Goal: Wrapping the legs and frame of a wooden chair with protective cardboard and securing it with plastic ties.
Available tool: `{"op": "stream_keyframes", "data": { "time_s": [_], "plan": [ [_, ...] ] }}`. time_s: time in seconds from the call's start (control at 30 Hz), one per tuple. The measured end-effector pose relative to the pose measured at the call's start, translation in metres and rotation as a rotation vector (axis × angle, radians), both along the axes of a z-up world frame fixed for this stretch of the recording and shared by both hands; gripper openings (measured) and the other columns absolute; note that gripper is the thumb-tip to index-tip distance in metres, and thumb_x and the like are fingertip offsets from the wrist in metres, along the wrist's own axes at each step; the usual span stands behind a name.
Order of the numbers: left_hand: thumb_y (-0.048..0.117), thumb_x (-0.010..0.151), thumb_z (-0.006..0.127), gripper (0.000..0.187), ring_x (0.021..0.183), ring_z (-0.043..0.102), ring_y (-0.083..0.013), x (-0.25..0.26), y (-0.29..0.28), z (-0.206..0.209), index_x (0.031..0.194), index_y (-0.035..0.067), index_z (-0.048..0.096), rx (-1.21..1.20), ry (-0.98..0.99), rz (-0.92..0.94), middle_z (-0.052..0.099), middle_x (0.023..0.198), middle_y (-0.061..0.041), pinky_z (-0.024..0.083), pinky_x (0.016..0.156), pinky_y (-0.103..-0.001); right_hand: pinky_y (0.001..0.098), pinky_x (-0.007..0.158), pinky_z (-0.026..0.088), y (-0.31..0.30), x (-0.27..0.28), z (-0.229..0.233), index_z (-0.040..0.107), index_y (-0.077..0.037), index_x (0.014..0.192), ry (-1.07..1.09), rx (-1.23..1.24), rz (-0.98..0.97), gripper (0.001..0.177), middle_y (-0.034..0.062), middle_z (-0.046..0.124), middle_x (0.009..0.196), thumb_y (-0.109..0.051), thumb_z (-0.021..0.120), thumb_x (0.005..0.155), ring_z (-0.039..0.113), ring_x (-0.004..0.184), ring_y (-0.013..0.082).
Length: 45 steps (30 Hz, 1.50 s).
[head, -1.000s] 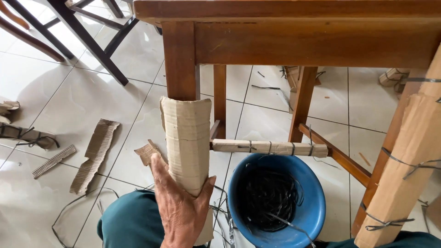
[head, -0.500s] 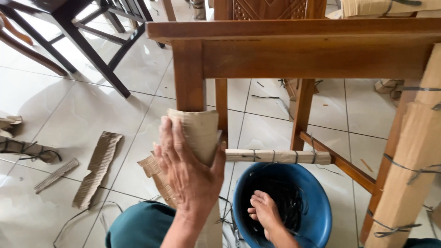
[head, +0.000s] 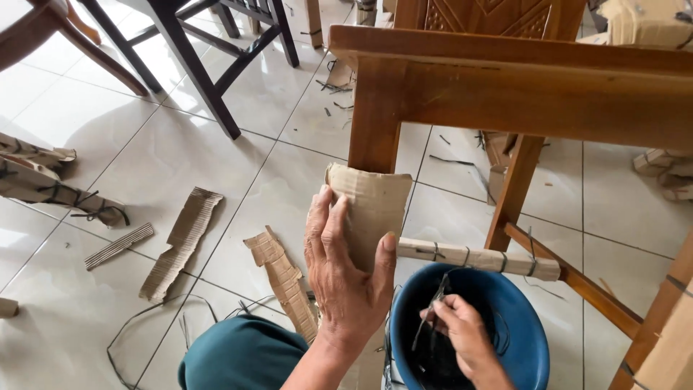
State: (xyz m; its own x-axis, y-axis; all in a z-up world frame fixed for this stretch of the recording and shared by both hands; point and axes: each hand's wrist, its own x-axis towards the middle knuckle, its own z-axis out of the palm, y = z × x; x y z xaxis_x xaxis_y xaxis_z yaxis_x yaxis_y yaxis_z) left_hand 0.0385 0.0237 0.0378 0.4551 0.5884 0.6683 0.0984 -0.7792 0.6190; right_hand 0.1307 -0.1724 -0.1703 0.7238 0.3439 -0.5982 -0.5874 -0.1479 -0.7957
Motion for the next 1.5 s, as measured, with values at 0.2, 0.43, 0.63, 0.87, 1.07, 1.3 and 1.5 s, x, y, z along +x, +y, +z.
{"op": "stream_keyframes", "data": {
  "time_s": [0.2,0.43,0.63,0.87,1.07,1.3,1.5],
  "plan": [
    [0.019,0.1,0.061,0.047,0.144,0.049,-0.0436,-0.006,0.004,0.0,0.14,0.003,0.044,-0.125,-0.136,-0.083,0.043,0.153,-0.027,0.047,0.117,-0.053,0.0444,0.079,0.057,-0.009,0.023,0.109,0.067,0.014,0.113,-0.165,0.053,0.12,0.026,0.0237,0.065,0.075,-0.005,0.056,0.099,0.065,0.072,0.0312],
    [0.012,0.095,0.065,0.042,0.144,0.046,-0.0412,-0.011,0.004,-0.006,0.135,0.006,0.051,-0.123,-0.102,-0.057,0.044,0.152,-0.023,0.043,0.119,-0.053,0.0423,0.059,0.047,-0.052,0.045,0.14,0.081,0.012,0.111,-0.375,-0.217,0.128,0.027,0.0242,0.063,0.07,-0.004,0.061,0.101,0.057,0.064,0.0308],
    [0.007,0.095,0.064,0.034,0.149,0.041,-0.0438,-0.012,0.003,-0.009,0.129,0.007,0.057,-0.135,-0.218,-0.094,0.047,0.151,-0.021,0.035,0.128,-0.06,0.0391,0.056,0.046,-0.084,0.059,0.138,0.065,0.01,0.106,-0.445,0.442,0.065,0.021,0.0161,0.055,0.077,-0.006,0.051,0.105,0.054,0.07,0.0239],
    [0.03,0.099,0.053,0.041,0.117,0.065,-0.0237,-0.013,0.021,-0.003,0.132,0.005,0.056,-0.815,-0.295,-0.122,0.064,0.126,-0.014,0.055,0.106,-0.036,0.0264,0.051,0.035,-0.03,0.043,0.195,0.067,-0.001,0.107,-0.491,0.579,0.02,0.019,0.0013,0.05,0.068,-0.011,0.052,0.105,0.046,0.058,0.0123],
    [0.033,0.099,0.046,0.045,0.111,0.057,-0.0168,-0.012,0.029,0.011,0.136,0.008,0.057,-1.376,-0.169,0.068,0.061,0.117,-0.007,0.044,0.101,-0.033,0.0316,0.051,0.03,0.077,0.019,0.199,0.078,0.003,0.107,-0.376,-0.034,0.128,0.029,0.0077,0.046,0.064,-0.016,0.057,0.104,0.038,0.056,0.0176],
    [0.032,0.09,0.068,0.064,0.088,0.077,-0.0286,-0.009,0.016,0.01,0.144,0.009,0.043,-0.515,0.17,-0.073,0.072,0.113,-0.016,0.066,0.071,-0.039,0.0271,0.045,0.019,0.127,0.015,0.211,0.074,0.009,0.101,-0.291,0.123,0.229,0.028,0.0065,0.046,0.062,-0.017,0.065,0.095,0.03,0.051,0.0116],
    [0.047,0.098,0.049,0.077,0.114,0.068,-0.04,-0.006,0.012,0.021,0.156,-0.001,0.03,-0.532,0.266,-0.067,0.057,0.139,-0.024,0.058,0.088,-0.049,0.0289,0.047,0.017,0.144,0.028,0.216,0.072,0.008,0.097,-0.282,0.153,0.308,0.03,0.0064,0.047,0.062,-0.022,0.068,0.093,0.03,0.051,0.0115]
  ]
}}
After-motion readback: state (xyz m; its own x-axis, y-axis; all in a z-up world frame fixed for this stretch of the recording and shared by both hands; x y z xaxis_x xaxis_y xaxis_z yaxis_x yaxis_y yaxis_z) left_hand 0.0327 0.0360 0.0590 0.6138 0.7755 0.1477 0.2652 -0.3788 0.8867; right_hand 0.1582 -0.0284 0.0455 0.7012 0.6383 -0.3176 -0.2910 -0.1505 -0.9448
